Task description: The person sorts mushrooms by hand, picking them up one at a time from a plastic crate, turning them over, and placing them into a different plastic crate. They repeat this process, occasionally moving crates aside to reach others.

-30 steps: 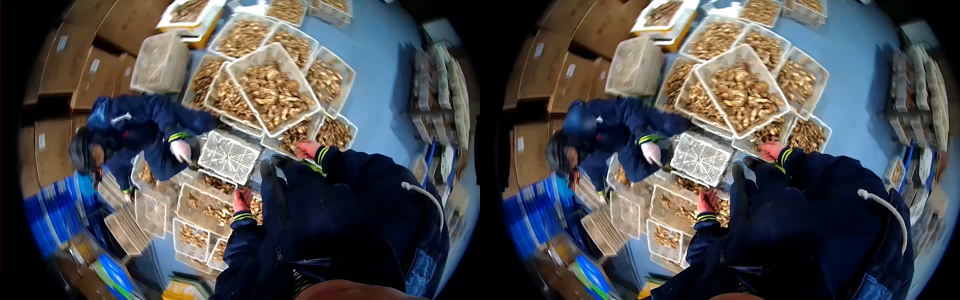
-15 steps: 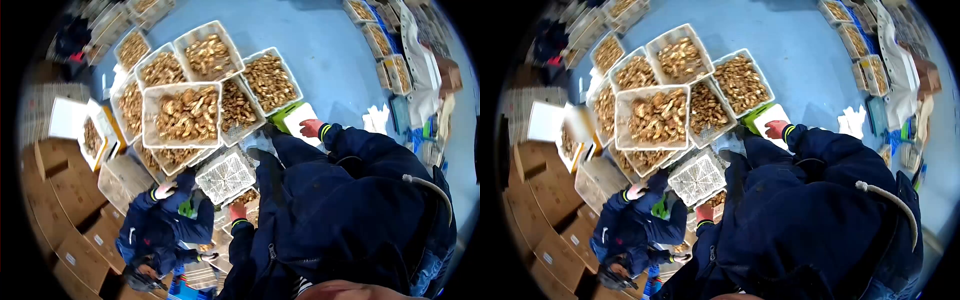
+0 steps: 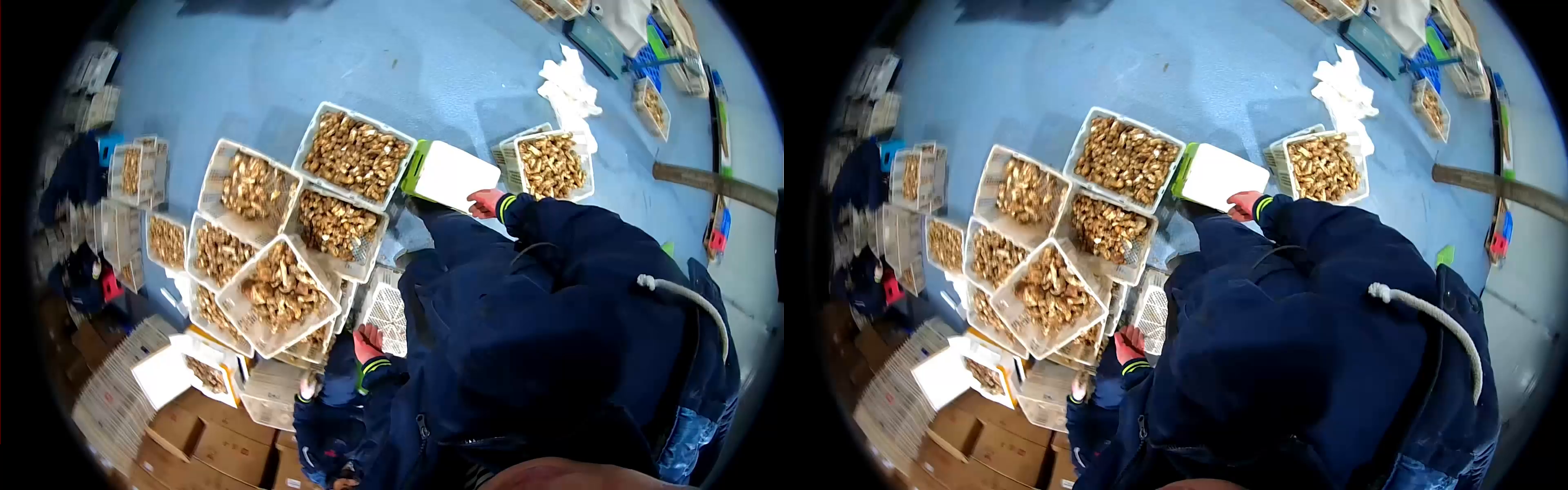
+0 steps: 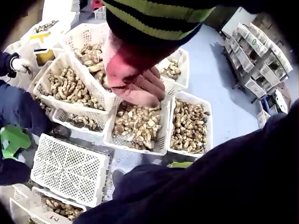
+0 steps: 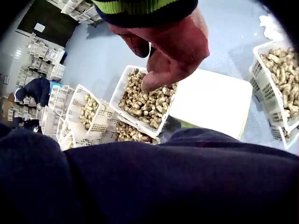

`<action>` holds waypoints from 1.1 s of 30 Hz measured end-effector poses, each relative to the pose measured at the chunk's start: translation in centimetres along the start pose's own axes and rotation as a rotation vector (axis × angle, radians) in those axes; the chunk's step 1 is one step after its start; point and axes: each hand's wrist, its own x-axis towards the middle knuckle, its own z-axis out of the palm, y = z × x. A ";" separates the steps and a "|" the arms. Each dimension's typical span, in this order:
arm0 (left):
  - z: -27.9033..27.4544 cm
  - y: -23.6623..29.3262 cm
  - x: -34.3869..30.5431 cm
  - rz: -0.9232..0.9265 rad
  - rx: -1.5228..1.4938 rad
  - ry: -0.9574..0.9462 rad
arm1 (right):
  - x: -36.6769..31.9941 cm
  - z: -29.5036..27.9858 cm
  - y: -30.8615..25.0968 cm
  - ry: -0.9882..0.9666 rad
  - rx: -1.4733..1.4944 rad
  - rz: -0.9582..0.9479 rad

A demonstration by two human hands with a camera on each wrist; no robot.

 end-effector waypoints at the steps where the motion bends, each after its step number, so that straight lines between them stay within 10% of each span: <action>1: 0.8 0.7 0.7 -0.006 0.003 -0.035 | 0.6 -0.7 -0.5 -0.021 0.023 -0.027; 9: 7.0 3.1 1.5 0.007 0.251 -0.160 | -2.6 -1.9 -2.5 0.244 0.203 0.038; 11: 6.9 3.5 2.6 0.038 0.210 -0.140 | -1.4 -4.1 -0.7 0.102 -0.747 -0.517; 13: 6.9 3.8 2.4 0.093 0.164 -0.129 | -0.4 -3.7 -2.2 0.011 0.108 -0.042; 17: 4.3 3.5 0.8 0.161 0.010 -0.095 | 1.7 -0.9 -6.0 -0.200 -1.036 -0.640; 18: 2.4 2.3 1.7 0.232 -0.071 -0.185 | 3.2 0.5 -8.2 -0.342 -0.653 -0.367; 19: 0.0 0.2 2.2 0.306 -0.146 -0.261 | 4.5 3.1 -10.2 -0.435 -0.293 -0.036; 21: -1.0 -2.5 0.8 0.221 -0.398 0.034 | 4.4 10.4 -12.2 -0.109 -0.402 0.054; 27: -0.4 -20.2 -5.0 0.163 -1.029 0.581 | 9.8 26.0 -11.3 -0.468 -0.896 0.179; 29: 2.7 -30.1 -6.3 0.275 -1.448 0.402 | 11.2 29.2 -8.4 -0.420 -1.105 0.143; 30: 5.3 -34.8 -6.0 0.635 -1.718 -0.118 | 12.5 33.0 -8.5 -0.556 -1.281 0.188; 31: 8.0 -32.5 -9.4 -0.028 -1.540 0.695 | 16.3 34.1 -7.9 -0.705 -1.332 0.320; 33: 14.7 -40.9 -9.5 0.118 -1.783 0.421 | 12.9 39.7 -4.2 -0.611 -1.384 0.447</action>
